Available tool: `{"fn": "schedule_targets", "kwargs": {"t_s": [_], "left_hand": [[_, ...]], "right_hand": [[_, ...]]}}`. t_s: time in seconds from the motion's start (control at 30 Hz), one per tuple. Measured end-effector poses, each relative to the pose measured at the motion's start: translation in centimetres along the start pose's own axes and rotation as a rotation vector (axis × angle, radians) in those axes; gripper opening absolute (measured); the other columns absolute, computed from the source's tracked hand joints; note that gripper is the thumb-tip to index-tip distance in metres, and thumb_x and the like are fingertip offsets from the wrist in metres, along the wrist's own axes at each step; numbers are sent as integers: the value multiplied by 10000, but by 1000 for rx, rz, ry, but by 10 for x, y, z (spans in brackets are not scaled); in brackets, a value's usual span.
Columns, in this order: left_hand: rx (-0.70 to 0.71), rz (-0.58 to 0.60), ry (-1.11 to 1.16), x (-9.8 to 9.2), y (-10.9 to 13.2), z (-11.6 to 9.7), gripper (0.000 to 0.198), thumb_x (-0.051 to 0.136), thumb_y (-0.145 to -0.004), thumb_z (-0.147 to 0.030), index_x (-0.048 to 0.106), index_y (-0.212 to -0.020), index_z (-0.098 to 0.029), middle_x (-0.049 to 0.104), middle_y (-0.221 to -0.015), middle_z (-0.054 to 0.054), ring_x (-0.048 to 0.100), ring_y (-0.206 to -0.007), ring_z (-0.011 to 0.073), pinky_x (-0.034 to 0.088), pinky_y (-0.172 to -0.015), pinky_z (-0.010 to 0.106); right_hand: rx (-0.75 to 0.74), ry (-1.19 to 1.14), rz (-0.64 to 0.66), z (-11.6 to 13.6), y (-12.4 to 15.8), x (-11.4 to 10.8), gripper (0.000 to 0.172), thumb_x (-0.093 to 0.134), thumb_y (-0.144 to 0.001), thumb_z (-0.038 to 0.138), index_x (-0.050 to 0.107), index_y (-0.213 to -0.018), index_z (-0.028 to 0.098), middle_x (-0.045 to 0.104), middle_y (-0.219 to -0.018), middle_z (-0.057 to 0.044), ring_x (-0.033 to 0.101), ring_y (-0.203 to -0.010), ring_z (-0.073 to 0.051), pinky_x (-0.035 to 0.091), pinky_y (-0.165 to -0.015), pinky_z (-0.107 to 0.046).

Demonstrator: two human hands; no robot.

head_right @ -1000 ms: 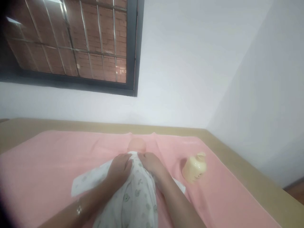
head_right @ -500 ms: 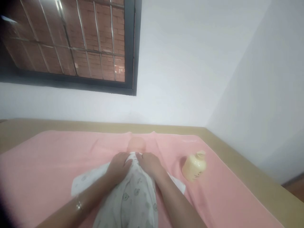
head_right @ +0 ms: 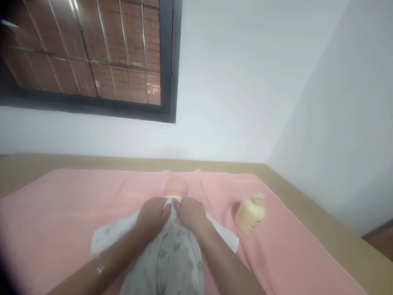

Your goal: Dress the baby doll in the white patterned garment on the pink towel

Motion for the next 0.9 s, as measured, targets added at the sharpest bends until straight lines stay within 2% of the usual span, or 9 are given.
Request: {"fn": "schedule_targets", "kwargs": {"t_s": [0.17, 0.23, 0.3, 0.37, 0.43, 0.6, 0.7, 0.8, 0.9], "left_hand": [[68, -78, -29, -5, 2, -5, 273, 336, -866, -228, 552, -704, -186, 579, -719, 69, 506, -712, 202, 346, -666, 330], [58, -98, -15, -6, 2, -4, 263, 343, -865, -232, 555, -716, -184, 580, -731, 72, 504, -720, 203, 352, -677, 332], [42, -103, -8, -5, 2, -3, 272, 340, -868, -242, 556, -712, -182, 581, -737, 75, 506, -730, 206, 359, -693, 336], [29, -85, 4, -4, 1, -1, 271, 345, -865, -251, 557, -712, -180, 586, -749, 75, 512, -744, 210, 365, -710, 342], [0, -52, 41, -2, 0, 2, 267, 348, -867, -271, 568, -748, -178, 601, -779, 75, 523, -769, 215, 374, -725, 343], [-83, 83, 176, 5, -3, 9, 285, 338, -879, -320, 576, -804, -181, 616, -788, 61, 543, -747, 199, 390, -682, 316], [-89, 62, 161, 4, -2, 8, 303, 337, -880, -347, 580, -816, -179, 620, -810, 66, 545, -772, 206, 388, -705, 324], [-106, 38, 144, 3, -1, 8, 322, 335, -883, -365, 588, -835, -171, 622, -833, 76, 546, -804, 213, 383, -737, 333], [-127, 71, 174, 3, -2, 8, 315, 326, -885, -352, 580, -819, -178, 616, -818, 72, 546, -786, 199, 380, -717, 312]], "right_hand": [[-90, 129, -115, 20, 10, -6, 538, 214, -930, 464, 642, -823, 155, 657, -817, -132, 603, -792, -237, 371, -718, -318], [-52, 108, -93, 14, 7, -7, 572, 199, -927, 491, 647, -831, 148, 659, -842, -145, 603, -804, -240, 370, -723, -321], [-1, 29, -18, 4, 2, -5, 620, 186, -913, 550, 653, -865, 145, 662, -894, -153, 605, -813, -242, 378, -698, -315], [18, -58, 60, -2, -1, -1, 657, 172, -895, 600, 654, -906, 154, 661, -938, -146, 606, -818, -240, 384, -668, -307], [18, -59, 70, -2, 0, 1, 666, 150, -897, 595, 651, -908, 156, 661, -930, -143, 604, -807, -242, 383, -658, -312], [-63, 117, -119, 17, 8, -3, 516, 221, -915, 458, 630, -871, 146, 655, -844, -135, 593, -778, -243, 360, -681, -328], [-12, 104, -127, 12, 3, -2, 454, 272, -901, 419, 630, -852, 144, 655, -830, -126, 589, -756, -232, 353, -654, -310], [41, 14, -38, 1, -3, 4, 465, 285, -897, 455, 636, -838, 155, 658, -843, -113, 586, -734, -212, 350, -623, -284], [-9, 60, -48, 6, 0, 3, 495, 246, -914, 451, 634, -831, 156, 654, -836, -115, 584, -735, -211, 347, -638, -291]]}}
Point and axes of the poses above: each hand's wrist, its own y-axis away from the middle knuckle, its own x-axis out of the palm, z = x × y, the point moved 7 cm from there along -y, towards the middle knuckle
